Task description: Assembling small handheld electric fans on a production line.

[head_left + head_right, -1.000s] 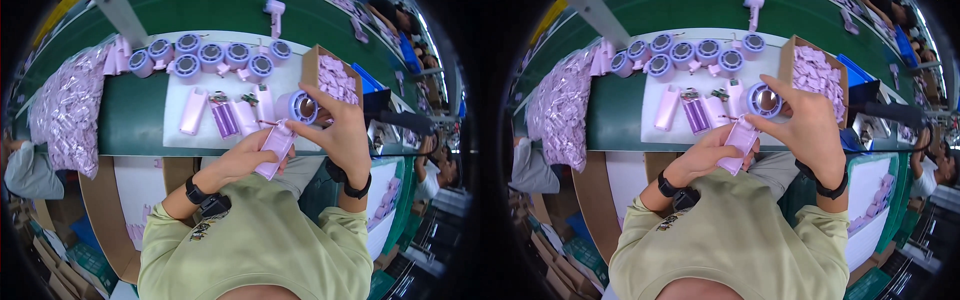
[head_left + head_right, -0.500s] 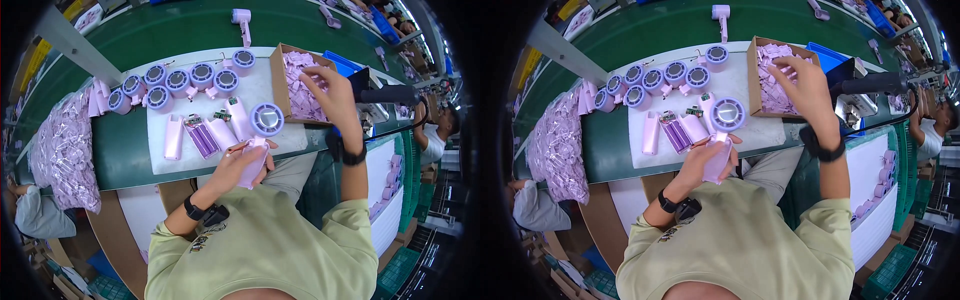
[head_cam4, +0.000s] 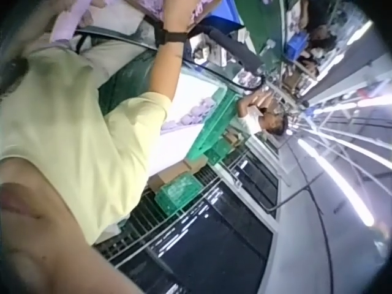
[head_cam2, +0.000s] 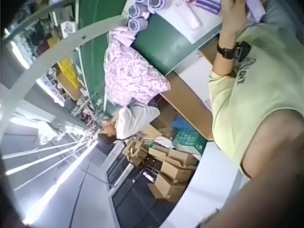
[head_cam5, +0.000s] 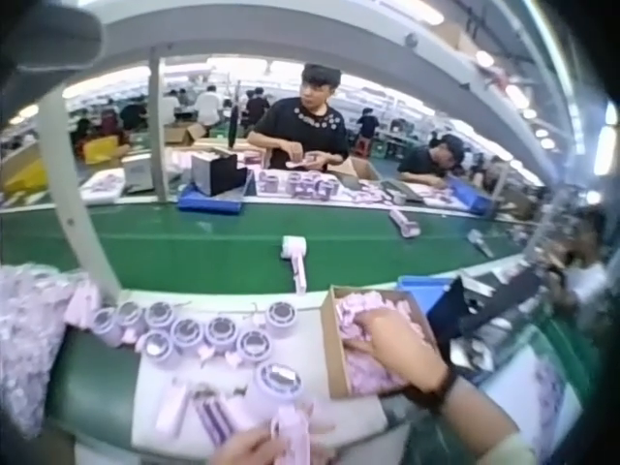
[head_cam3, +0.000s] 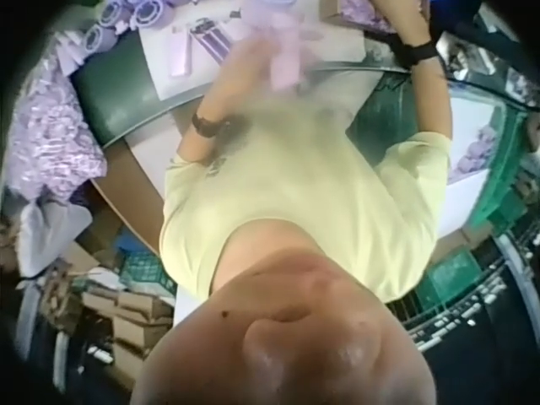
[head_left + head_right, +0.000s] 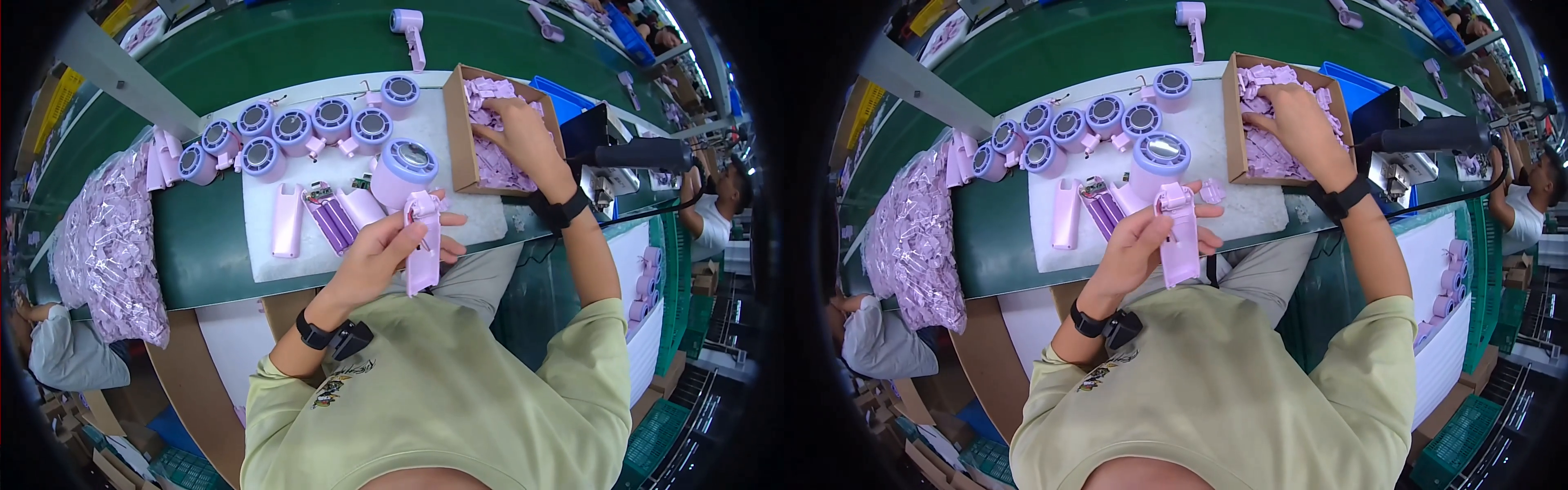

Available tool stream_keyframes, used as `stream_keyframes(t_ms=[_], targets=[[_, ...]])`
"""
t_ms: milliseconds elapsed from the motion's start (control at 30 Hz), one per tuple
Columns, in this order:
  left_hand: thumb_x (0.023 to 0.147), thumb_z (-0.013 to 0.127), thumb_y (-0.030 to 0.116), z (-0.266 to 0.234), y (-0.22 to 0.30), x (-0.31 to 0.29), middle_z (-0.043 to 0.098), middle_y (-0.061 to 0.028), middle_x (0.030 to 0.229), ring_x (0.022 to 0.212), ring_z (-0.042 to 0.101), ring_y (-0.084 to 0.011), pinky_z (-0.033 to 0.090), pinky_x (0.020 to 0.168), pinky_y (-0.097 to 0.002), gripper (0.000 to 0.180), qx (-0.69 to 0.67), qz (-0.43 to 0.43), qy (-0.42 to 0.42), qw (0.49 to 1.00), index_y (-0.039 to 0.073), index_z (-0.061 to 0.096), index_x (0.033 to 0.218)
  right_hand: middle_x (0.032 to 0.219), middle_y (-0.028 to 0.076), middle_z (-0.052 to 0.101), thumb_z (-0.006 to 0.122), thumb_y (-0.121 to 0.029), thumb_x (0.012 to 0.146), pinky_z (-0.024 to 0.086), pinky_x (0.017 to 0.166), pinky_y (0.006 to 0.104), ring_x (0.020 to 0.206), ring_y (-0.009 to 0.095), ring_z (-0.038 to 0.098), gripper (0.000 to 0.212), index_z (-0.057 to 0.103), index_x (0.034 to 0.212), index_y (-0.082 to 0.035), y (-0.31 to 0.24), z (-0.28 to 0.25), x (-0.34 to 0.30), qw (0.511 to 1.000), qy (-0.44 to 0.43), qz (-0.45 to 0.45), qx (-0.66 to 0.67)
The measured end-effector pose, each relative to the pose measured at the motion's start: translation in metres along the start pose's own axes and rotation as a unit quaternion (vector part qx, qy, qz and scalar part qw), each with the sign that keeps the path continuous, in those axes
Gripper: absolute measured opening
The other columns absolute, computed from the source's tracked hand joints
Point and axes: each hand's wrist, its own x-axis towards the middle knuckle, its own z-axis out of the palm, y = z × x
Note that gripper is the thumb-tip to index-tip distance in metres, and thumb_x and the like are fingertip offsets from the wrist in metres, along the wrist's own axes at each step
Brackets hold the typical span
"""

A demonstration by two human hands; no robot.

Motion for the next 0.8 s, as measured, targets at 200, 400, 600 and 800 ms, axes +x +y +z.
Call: stream_keyframes(t_ms=[200,400,600,800], targets=[[0.101,0.031,0.008,-0.003,0.003,-0.004,0.049,-0.0179,0.138,0.108,0.063,-0.0258,0.051,0.094,-0.0360,0.044,0.139,-0.002,0.009,0.990,-0.004,0.028,0.144,0.097,0.020,0.069,0.072,-0.022,0.082,0.053,0.075,0.0366,0.083,0.032,0.068,0.032,0.069,0.105,0.001,0.003,-0.027,-0.006,0.996,-0.076,0.050,0.013],[0.100,0.030,0.005,0.005,0.005,-0.008,0.049,-0.0172,0.138,0.106,0.063,-0.0246,0.051,0.093,-0.0351,0.042,0.051,-0.049,0.040,0.997,-0.003,0.031,0.141,0.100,0.018,0.070,0.074,-0.002,0.077,0.054,0.081,0.0338,0.093,0.029,0.069,0.024,0.069,0.100,-0.001,-0.078,-0.059,-0.056,0.983,0.158,-0.035,0.082],[0.100,0.037,0.010,0.007,-0.010,-0.002,0.055,-0.0094,0.123,0.096,0.060,-0.0133,0.049,0.085,-0.0276,0.039,0.241,-0.037,0.082,0.966,0.000,0.040,0.137,0.106,0.014,0.069,0.075,0.001,0.071,0.055,0.082,0.0363,0.095,0.029,0.068,0.030,0.068,0.100,0.001,-0.135,-0.047,-0.092,0.981,0.058,-0.131,0.130],[0.101,0.044,0.017,0.010,-0.022,-0.002,0.056,-0.0041,0.111,0.090,0.053,-0.0068,0.046,0.080,-0.0226,0.037,0.112,-0.046,0.098,0.988,0.001,0.044,0.134,0.106,0.015,0.068,0.075,0.001,0.070,0.055,0.081,0.0355,0.098,0.031,0.066,0.027,0.067,0.096,0.002,-0.137,-0.035,-0.110,0.981,0.085,-0.119,0.131]])
